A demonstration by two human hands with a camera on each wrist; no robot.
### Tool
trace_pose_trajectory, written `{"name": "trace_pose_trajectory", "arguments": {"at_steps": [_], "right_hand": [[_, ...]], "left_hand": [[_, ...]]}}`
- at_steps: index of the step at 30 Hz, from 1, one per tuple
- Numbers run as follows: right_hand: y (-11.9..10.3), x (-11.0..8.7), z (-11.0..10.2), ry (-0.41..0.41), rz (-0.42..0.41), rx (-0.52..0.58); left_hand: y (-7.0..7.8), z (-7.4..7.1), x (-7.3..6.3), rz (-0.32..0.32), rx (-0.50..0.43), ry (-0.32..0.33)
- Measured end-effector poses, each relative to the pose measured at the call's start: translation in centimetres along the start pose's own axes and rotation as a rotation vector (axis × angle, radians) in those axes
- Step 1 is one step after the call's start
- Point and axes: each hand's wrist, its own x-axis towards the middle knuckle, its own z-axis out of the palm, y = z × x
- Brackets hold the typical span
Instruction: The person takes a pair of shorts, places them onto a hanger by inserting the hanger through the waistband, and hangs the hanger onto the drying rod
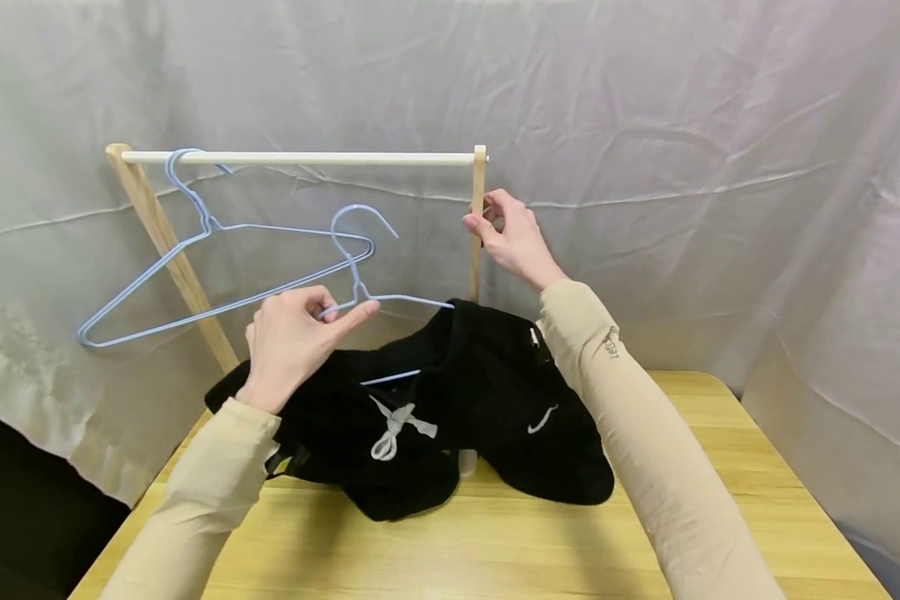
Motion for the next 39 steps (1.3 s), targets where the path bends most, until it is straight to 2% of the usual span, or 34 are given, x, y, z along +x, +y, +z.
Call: {"name": "trace_pose_trajectory", "arguments": {"at_steps": [5, 10, 19, 25, 28, 31, 36, 39], "right_hand": [[0.1, 0.0, 0.0, -0.006, 0.0, 0.0], [0.2, 0.0, -0.1, -0.011, 0.004, 0.006], [0.0, 0.0, 0.0, -0.02, 0.007, 0.028], [0.3, 0.1, 0.1, -0.017, 0.005, 0.017], [0.3, 0.2, 0.2, -0.019, 0.002, 0.012], [0.3, 0.2, 0.2, -0.02, -0.001, 0.009], [0.3, 0.2, 0.3, -0.016, -0.001, 0.006], [0.3, 0.3, 0.3, -0.014, -0.003, 0.002]], "left_hand": [[-0.2, -1.8, 1.4, -0.028, 0.048, 0.062], [-0.3, -3.4, 2.5, -0.085, 0.07, 0.104], [-0.9, -5.7, 3.8, -0.156, 0.07, 0.162], [-1.1, -7.9, 4.5, -0.185, 0.097, 0.21], [-1.2, -8.8, 4.8, -0.181, 0.114, 0.279], [-1.4, -9.3, 5.1, -0.15, 0.123, 0.378], [-1.6, -9.4, 5.6, -0.072, 0.164, 0.543], [-1.9, -9.3, 6.0, -0.061, 0.17, 0.6]]}}
